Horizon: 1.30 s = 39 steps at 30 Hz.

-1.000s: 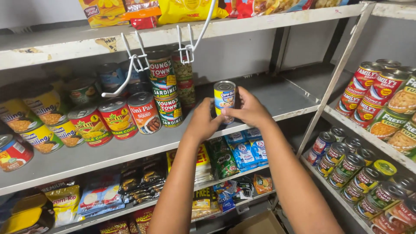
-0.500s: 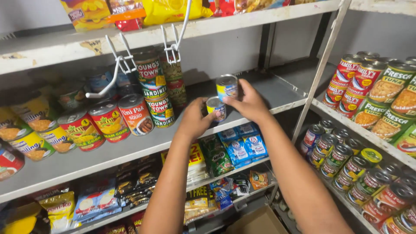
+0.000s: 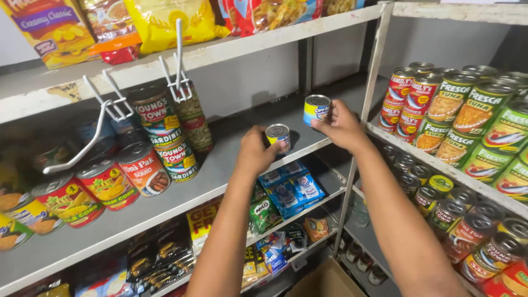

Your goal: Organizing and stocking various canned goods and packaged food items on grocery store shelves.

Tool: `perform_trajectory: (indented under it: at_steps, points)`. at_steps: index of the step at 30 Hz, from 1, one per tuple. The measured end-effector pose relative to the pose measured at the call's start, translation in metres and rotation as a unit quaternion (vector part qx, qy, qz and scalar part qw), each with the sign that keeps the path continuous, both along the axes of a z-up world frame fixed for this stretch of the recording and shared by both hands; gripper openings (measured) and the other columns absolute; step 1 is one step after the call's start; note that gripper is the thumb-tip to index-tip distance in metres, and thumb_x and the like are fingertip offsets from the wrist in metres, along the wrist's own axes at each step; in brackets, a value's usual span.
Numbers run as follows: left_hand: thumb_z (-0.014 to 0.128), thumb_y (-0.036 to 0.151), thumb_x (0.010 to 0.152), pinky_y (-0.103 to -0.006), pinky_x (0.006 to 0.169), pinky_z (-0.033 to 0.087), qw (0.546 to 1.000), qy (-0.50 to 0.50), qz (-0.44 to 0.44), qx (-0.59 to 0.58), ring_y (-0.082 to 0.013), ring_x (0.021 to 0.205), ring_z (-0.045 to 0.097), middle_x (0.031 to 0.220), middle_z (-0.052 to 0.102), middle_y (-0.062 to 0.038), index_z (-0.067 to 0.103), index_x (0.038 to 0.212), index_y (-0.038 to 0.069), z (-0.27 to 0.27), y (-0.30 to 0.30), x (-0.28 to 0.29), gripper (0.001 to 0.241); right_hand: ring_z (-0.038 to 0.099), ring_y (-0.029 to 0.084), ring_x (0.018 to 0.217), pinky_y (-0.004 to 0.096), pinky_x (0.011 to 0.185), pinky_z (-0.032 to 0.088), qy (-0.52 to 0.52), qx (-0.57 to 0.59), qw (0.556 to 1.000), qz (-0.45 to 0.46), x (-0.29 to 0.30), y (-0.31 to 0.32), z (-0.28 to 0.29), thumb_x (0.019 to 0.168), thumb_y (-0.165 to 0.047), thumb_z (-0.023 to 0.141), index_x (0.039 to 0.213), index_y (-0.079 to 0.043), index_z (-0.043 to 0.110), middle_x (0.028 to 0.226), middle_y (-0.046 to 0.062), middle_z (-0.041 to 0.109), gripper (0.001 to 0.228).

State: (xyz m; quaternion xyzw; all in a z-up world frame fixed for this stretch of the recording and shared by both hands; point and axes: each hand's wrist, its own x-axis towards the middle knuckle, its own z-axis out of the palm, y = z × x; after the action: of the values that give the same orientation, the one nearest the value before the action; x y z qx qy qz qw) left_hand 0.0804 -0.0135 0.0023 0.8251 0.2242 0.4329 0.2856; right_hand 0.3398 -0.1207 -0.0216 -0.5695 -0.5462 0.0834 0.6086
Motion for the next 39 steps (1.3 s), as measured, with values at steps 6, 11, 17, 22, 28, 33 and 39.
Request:
perform_trajectory:
  at_steps: [6,11,17,22,28,33,39]
  points:
    - [0.093,0.026,0.065,-0.0396,0.079,0.059,0.998,0.008,-0.021,-0.064,-0.0285,0.091,0.077,0.097,0.077,-0.017,0.068,0.109,-0.001,-0.006,-0.014,0.094,0.057,0.067,0.018,0.115,0.035,0.1,0.056,0.076,0.056,0.995,-0.009,-0.001,-0.001,0.029,0.09,-0.018,0.08,0.128,-0.003,0.048,0.124,0.011,0.069,0.052]
    - [0.093,0.027,0.068,-0.0435,0.081,0.058,0.999,0.001,-0.024,-0.032,-0.0342,0.092,0.076,0.096,0.076,-0.021,0.071,0.106,-0.001,-0.008,-0.024,0.13,0.052,0.067,0.019,0.115,0.036,0.099,0.055,0.0,0.032,0.999,0.002,0.025,-0.011,0.018,0.087,-0.012,0.08,0.127,-0.002,0.049,0.121,0.011,0.068,0.052]
    - [0.093,0.022,0.065,-0.0466,0.081,0.056,0.998,0.017,-0.034,-0.051,-0.0397,0.095,0.072,0.098,0.073,-0.025,0.067,0.105,-0.004,-0.004,-0.031,0.169,0.054,0.066,0.02,0.106,0.037,0.087,0.055,0.049,0.036,0.998,-0.019,0.034,-0.02,0.008,0.088,-0.009,0.08,0.127,0.0,0.051,0.116,0.012,0.068,0.05]
    - [0.078,0.013,0.078,-0.0452,0.087,0.057,0.996,-0.027,-0.05,-0.062,-0.0393,0.101,0.074,0.101,0.075,-0.025,0.069,0.108,0.0,-0.013,-0.022,0.191,0.033,0.072,0.02,0.105,0.034,0.091,0.058,-0.075,0.084,0.98,-0.163,0.015,-0.016,0.007,0.084,-0.009,0.081,0.134,0.002,0.049,0.116,0.012,0.071,0.061]
    - [0.081,0.011,0.075,-0.0429,0.084,0.057,0.995,-0.052,-0.086,-0.012,-0.0378,0.101,0.073,0.103,0.076,-0.022,0.067,0.108,0.0,-0.024,-0.005,0.19,0.037,0.069,0.02,0.119,0.034,0.103,0.055,-0.003,0.251,0.95,-0.187,-0.008,0.008,-0.023,0.091,-0.011,0.082,0.137,0.006,0.05,0.13,0.019,0.068,0.058]
    - [0.081,0.008,0.075,-0.0362,0.082,0.06,0.991,-0.037,-0.103,-0.076,-0.026,0.093,0.078,0.101,0.078,-0.016,0.067,0.112,0.001,-0.019,-0.009,0.187,0.04,0.069,0.027,0.114,0.037,0.102,0.054,-0.004,0.273,0.895,-0.352,-0.029,0.008,-0.019,0.082,-0.011,0.088,0.129,0.008,0.054,0.124,0.021,0.066,0.061]
    - [0.078,0.007,0.078,-0.0357,0.083,0.061,0.991,-0.027,-0.121,-0.058,-0.0277,0.094,0.079,0.103,0.078,-0.017,0.068,0.114,0.002,-0.021,-0.007,0.188,0.038,0.065,0.032,0.115,0.04,0.101,0.054,-0.023,0.253,0.865,-0.432,-0.042,0.013,-0.025,0.093,-0.016,0.083,0.133,0.003,0.058,0.127,0.021,0.059,0.051]
